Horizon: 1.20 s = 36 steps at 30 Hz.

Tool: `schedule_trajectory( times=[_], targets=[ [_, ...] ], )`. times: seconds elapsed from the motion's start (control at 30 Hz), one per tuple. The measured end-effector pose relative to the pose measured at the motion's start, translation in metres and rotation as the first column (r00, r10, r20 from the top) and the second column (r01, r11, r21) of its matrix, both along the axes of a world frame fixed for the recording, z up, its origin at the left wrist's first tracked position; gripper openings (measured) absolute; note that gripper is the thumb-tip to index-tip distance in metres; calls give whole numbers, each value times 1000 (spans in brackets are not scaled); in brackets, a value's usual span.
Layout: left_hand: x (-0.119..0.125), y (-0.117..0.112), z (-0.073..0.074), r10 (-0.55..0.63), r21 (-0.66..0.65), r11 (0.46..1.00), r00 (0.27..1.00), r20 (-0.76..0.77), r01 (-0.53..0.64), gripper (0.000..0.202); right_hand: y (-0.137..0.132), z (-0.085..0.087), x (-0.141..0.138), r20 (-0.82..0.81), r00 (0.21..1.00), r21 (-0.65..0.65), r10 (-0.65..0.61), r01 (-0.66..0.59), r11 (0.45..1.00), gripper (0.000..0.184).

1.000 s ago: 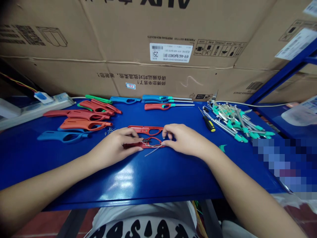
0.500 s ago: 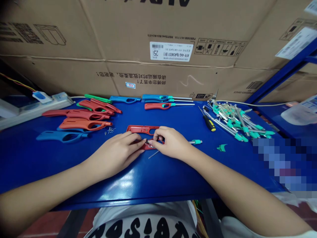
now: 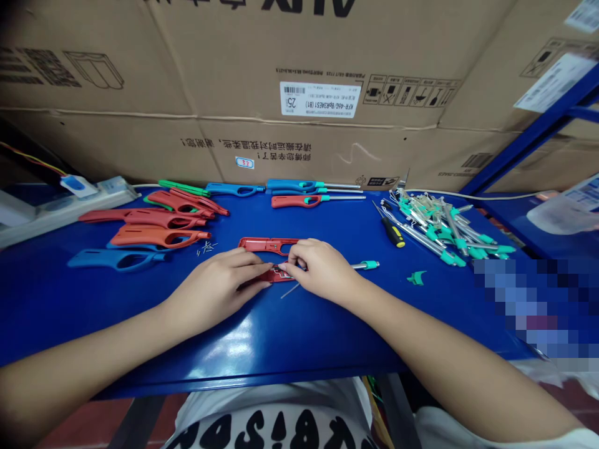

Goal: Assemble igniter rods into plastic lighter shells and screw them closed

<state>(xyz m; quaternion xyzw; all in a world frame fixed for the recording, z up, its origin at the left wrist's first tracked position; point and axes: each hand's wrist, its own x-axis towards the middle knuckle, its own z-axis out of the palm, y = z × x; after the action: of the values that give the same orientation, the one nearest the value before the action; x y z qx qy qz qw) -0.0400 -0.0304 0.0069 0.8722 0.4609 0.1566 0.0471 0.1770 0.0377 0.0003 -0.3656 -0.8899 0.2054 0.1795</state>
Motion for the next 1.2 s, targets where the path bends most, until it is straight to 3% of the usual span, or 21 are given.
schedule_trajectory(
  times=[0.13, 0.43, 0.73, 0.9, 1.2],
  targets=[
    [-1, 3, -4, 31, -41, 999, 994, 106, -27, 25, -1, 4, 1, 108, 994, 56, -2, -4, 998, 21],
    [0, 4, -6, 34, -32, 999, 984, 174, -29, 29, -6, 11, -1, 285, 958, 87, 29, -56, 995, 25],
    [0, 4, -3, 37, -40, 999, 985, 170, -31, 28, -6, 8, -1, 273, 960, 96, 53, -82, 992, 22],
    [0, 3, -2, 13, -21, 1000, 994, 110, -11, 27, -5, 9, 3, 187, 982, 72, 17, -31, 997, 27],
    [1, 3, -4, 51, -53, 998, 987, 155, -43, 31, -7, 9, 1, 138, 987, -6, -83, 84, 996, 25]
  ],
)
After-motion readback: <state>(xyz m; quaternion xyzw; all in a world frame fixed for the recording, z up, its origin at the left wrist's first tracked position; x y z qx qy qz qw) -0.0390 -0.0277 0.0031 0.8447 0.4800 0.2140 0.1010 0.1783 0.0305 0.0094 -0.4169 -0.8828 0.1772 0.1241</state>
